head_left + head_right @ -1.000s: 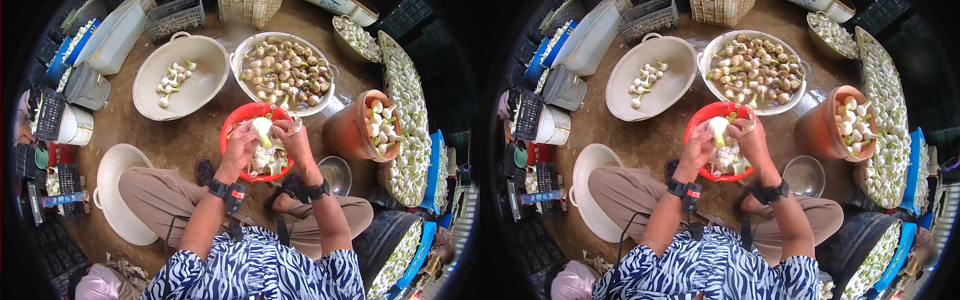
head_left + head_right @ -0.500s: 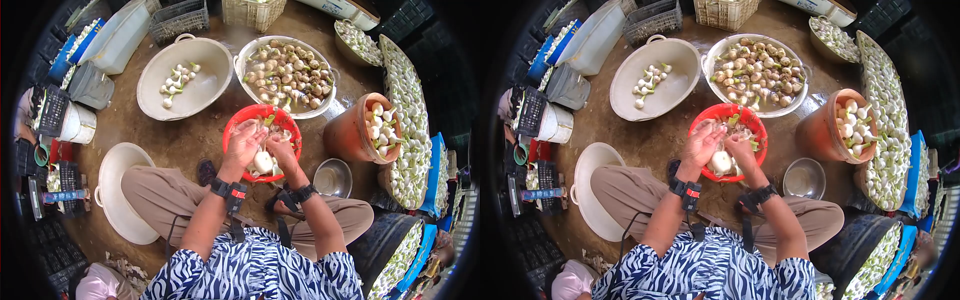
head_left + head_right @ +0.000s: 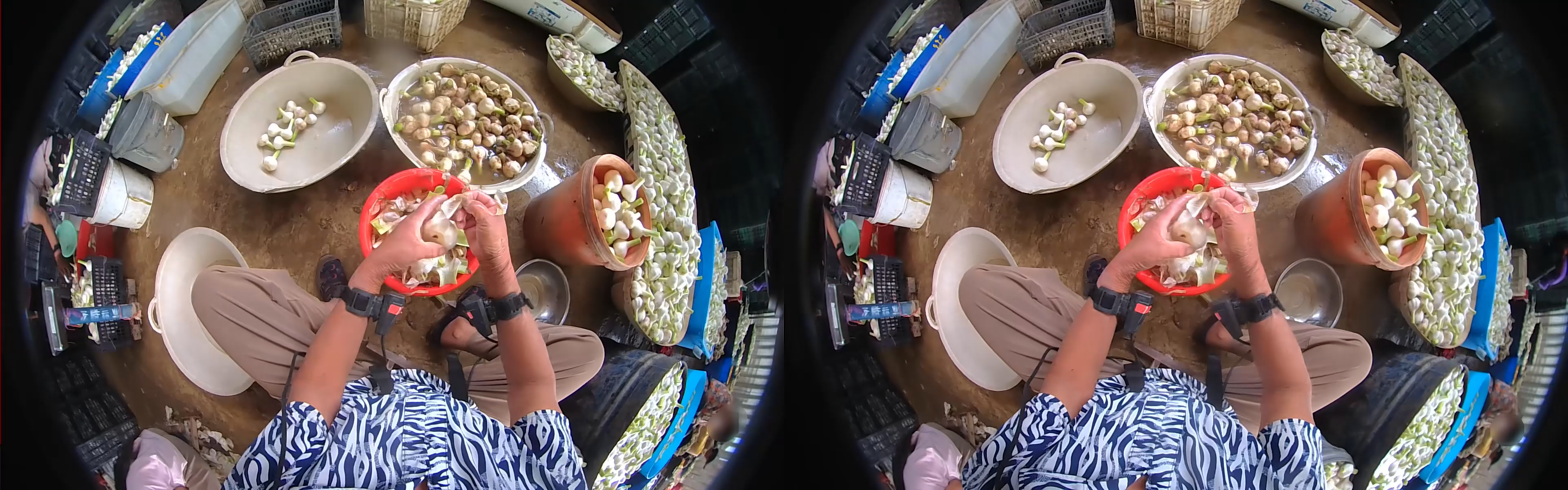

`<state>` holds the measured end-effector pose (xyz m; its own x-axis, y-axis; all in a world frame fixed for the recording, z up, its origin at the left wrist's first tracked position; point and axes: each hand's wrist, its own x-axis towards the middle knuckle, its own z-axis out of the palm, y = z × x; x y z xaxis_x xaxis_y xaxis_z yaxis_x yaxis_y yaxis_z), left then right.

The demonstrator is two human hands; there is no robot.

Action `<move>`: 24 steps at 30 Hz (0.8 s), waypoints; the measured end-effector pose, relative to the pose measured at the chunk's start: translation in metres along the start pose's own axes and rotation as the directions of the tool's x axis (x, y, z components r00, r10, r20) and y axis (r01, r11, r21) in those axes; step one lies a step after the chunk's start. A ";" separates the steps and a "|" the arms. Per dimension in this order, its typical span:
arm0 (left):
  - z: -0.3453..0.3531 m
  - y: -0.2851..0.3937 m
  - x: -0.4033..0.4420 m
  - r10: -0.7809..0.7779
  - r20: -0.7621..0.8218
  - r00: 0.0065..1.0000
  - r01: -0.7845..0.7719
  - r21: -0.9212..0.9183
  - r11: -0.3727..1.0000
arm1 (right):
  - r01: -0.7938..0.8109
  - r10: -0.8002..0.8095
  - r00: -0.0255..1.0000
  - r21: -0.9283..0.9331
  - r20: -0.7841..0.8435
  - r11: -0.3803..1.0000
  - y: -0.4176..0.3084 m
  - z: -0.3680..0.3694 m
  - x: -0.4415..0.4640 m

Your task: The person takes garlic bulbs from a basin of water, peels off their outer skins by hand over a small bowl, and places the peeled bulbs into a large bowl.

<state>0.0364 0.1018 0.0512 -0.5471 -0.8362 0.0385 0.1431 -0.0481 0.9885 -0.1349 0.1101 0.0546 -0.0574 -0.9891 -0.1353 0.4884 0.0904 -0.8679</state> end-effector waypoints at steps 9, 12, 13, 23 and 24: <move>-0.009 -0.047 0.002 -0.215 -0.035 0.976 0.186 -0.380 0.906 | 0.012 -0.001 0.999 -0.202 0.053 0.979 -0.029 0.005 -0.005; -0.007 -0.026 -0.002 -0.175 -0.036 0.984 0.105 -0.674 0.731 | 0.265 -0.171 0.964 -0.736 0.202 0.623 -0.004 -0.022 -0.002; -0.008 -0.019 -0.004 -0.164 -0.019 0.986 0.103 -0.705 0.702 | 0.246 -0.085 0.962 -0.683 0.261 0.688 -0.024 0.002 -0.016; -0.011 -0.005 0.004 -0.089 -0.419 0.904 0.108 0.022 0.994 | 0.306 0.042 0.911 -0.740 0.411 0.598 -0.009 -0.005 -0.026; -0.022 -0.005 0.005 -0.086 -0.416 0.905 0.104 0.020 0.994 | 0.286 0.019 0.919 -0.696 0.395 0.658 -0.020 -0.005 -0.029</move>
<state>0.0511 0.0858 0.0434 -0.1648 -0.9800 -0.1113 0.0694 -0.1240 0.9899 -0.1469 0.1372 0.0736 0.3004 -0.9526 0.0479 -0.3012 -0.1424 -0.9429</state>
